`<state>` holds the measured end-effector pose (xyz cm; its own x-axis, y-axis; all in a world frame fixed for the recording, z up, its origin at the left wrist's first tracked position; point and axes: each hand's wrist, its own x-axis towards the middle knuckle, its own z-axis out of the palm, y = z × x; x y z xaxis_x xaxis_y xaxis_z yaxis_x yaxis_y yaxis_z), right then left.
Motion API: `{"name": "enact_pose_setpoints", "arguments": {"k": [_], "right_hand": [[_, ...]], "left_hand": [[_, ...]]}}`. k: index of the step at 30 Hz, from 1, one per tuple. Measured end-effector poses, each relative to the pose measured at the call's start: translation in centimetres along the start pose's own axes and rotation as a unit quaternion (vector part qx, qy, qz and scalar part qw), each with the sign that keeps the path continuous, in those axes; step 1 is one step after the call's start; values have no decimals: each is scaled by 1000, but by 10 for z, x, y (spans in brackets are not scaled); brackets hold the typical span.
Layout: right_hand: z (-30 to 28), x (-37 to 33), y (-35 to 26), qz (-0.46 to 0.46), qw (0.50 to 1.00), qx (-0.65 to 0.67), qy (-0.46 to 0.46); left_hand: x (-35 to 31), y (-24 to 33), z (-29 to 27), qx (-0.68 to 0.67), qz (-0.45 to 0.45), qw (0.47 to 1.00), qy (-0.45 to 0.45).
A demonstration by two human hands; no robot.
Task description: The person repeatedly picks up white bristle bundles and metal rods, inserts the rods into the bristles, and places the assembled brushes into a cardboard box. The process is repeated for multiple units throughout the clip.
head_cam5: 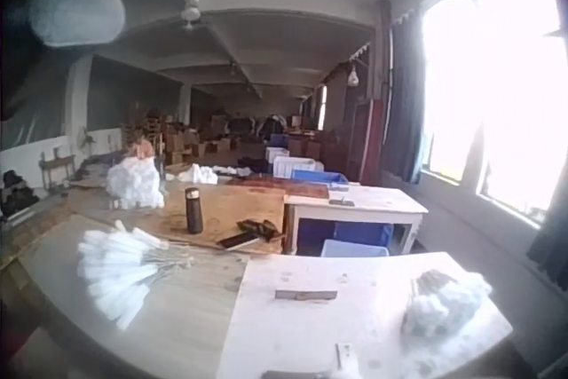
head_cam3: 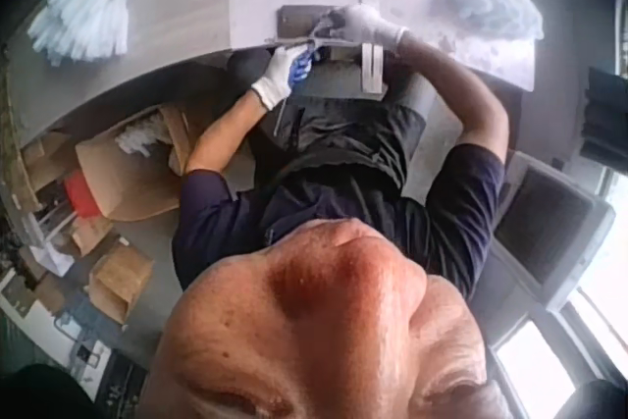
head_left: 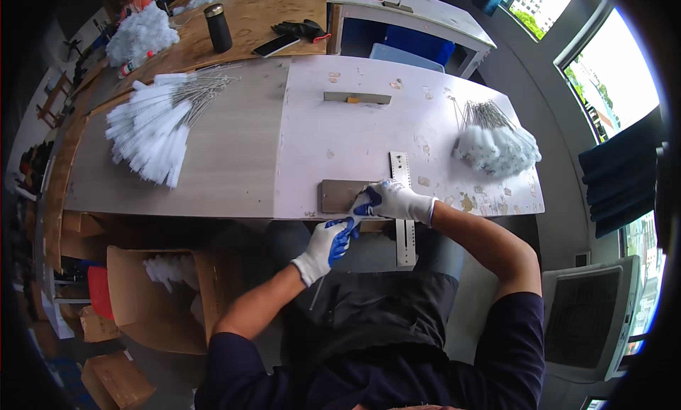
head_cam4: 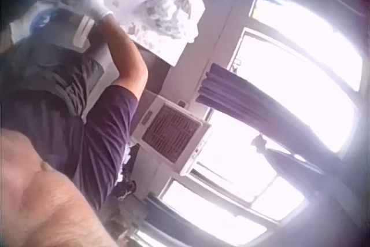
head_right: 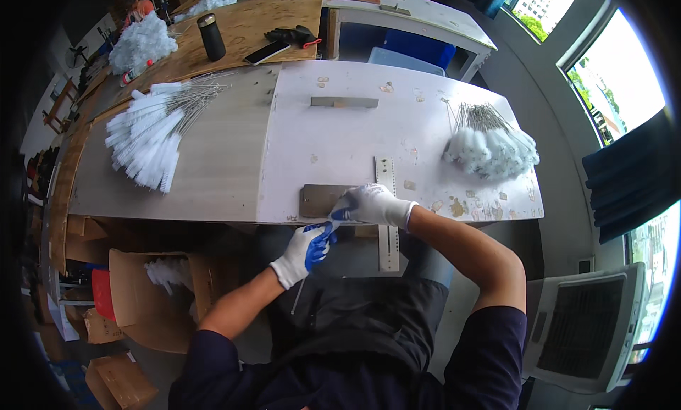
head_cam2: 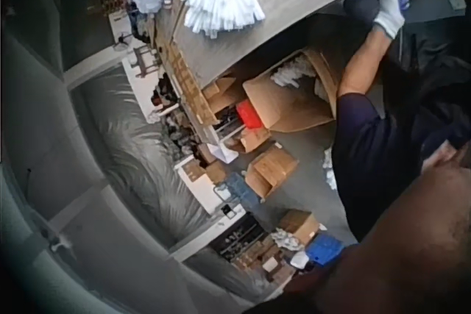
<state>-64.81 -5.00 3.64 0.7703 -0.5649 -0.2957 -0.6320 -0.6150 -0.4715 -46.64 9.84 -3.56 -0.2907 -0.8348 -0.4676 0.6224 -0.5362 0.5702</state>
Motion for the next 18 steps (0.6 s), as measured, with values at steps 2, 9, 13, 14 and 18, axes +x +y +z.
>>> {"name": "enact_pose_setpoints", "arguments": {"k": [2, 9, 13, 14, 18], "right_hand": [[-7, 3, 2, -18, 989, -143, -43], [37, 16, 37, -80, 958, -267, 66], [53, 8, 13, -4, 979, -158, 130], [56, 6, 11, 19, 979, -149, 137], [57, 6, -6, 83, 975, -140, 153]], "left_hand": [[-4, 14, -4, 40, -11, 999, 1], [0, 55, -7, 282, -19, 959, 31], [-32, 66, 4, 714, 376, 550, 216], [-45, 61, 7, 706, 415, 523, 236], [-56, -5, -9, 468, 337, 752, 319]]}}
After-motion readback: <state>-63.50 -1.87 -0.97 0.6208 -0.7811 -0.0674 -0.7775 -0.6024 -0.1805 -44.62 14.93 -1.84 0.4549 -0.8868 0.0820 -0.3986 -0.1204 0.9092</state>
